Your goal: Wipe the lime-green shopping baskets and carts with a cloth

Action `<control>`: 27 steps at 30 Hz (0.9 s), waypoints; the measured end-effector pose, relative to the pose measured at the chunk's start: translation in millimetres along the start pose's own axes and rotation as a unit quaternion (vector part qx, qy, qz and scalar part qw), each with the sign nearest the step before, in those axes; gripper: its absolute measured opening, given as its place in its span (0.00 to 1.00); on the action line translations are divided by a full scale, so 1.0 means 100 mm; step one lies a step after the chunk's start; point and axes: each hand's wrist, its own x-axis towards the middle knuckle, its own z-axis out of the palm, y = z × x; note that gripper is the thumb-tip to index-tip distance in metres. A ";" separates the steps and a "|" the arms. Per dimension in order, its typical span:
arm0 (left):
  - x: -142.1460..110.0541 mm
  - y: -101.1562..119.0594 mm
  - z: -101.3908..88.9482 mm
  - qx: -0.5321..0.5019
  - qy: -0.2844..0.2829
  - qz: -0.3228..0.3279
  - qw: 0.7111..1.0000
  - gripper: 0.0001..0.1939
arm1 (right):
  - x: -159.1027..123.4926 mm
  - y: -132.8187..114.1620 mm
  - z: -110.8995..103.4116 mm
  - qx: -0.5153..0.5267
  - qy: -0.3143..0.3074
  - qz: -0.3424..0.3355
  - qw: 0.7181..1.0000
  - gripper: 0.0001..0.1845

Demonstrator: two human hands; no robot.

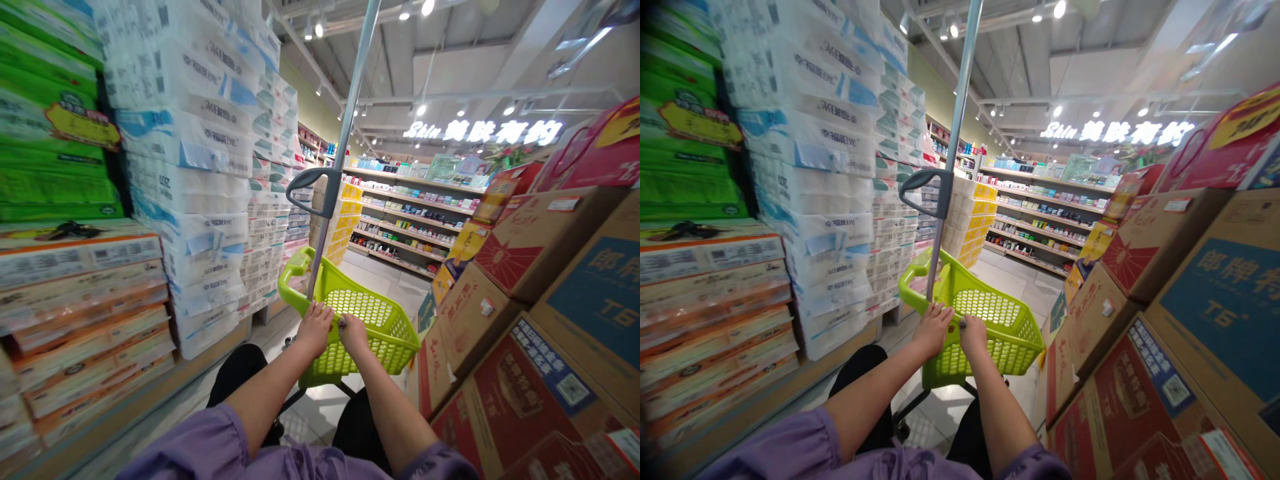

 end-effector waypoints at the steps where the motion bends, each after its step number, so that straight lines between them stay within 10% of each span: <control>1: 0.00 -0.01 0.00 0.003 -0.005 0.000 1.000 0.26 | 0.00 -0.05 0.02 0.011 0.010 -0.012 1.000 0.13; 14: -0.02 -0.22 -0.04 0.006 -0.026 -0.009 1.000 0.26 | -0.21 0.50 -0.10 -0.060 -0.023 0.035 0.997 0.18; 27: -0.01 -0.51 -0.08 0.023 -0.045 -0.080 0.995 0.26 | -0.19 0.15 0.05 -0.033 -0.033 0.005 0.999 0.16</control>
